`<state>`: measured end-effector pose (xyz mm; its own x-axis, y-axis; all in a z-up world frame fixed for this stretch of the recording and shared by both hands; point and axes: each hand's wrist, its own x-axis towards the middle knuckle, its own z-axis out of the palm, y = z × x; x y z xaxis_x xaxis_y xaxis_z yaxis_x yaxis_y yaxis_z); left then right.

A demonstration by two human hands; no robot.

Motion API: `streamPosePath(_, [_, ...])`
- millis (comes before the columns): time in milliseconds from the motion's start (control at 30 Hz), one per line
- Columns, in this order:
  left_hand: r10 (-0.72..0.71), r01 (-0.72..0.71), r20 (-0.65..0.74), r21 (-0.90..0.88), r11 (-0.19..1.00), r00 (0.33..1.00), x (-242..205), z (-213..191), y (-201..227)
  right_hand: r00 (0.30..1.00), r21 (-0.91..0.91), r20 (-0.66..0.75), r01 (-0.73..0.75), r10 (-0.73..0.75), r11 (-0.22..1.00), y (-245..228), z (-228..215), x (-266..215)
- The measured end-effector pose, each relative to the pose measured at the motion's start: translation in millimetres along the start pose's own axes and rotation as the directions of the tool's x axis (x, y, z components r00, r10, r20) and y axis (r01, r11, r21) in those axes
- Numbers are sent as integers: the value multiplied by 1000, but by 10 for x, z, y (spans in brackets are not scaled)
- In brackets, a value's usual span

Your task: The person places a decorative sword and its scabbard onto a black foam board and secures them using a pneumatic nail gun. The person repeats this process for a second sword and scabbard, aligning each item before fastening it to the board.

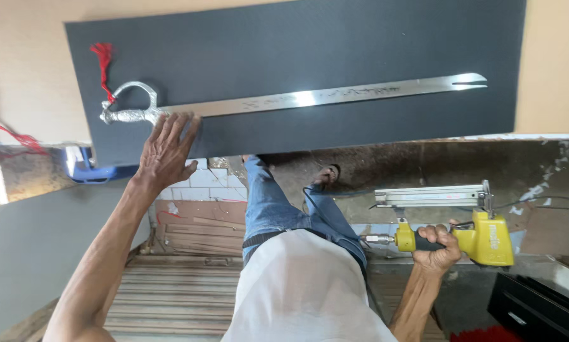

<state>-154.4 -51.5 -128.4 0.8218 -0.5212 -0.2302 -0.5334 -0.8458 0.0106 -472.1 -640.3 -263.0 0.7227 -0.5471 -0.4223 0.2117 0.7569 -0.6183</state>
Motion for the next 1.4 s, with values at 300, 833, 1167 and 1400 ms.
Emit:
streamPosePath(300, [42,-62,-166,-118,991,985,1140,625,1677,997,-113,-47,60,-65,992,-900,-487,292])
streamPosePath(833, [80,-211,-339,-369,905,937,1524,763,1702,998,-209,-60,-2,-11,978,-578,205,554])
streamPosePath(1167, [49,-241,-391,-458,856,919,1513,641,1730,998,-189,-16,-58,56,980,-622,-7,764])
streamPosePath(1400, [2,-202,-497,-350,915,868,1756,949,1725,996,-246,15,-78,84,966,-583,24,952])
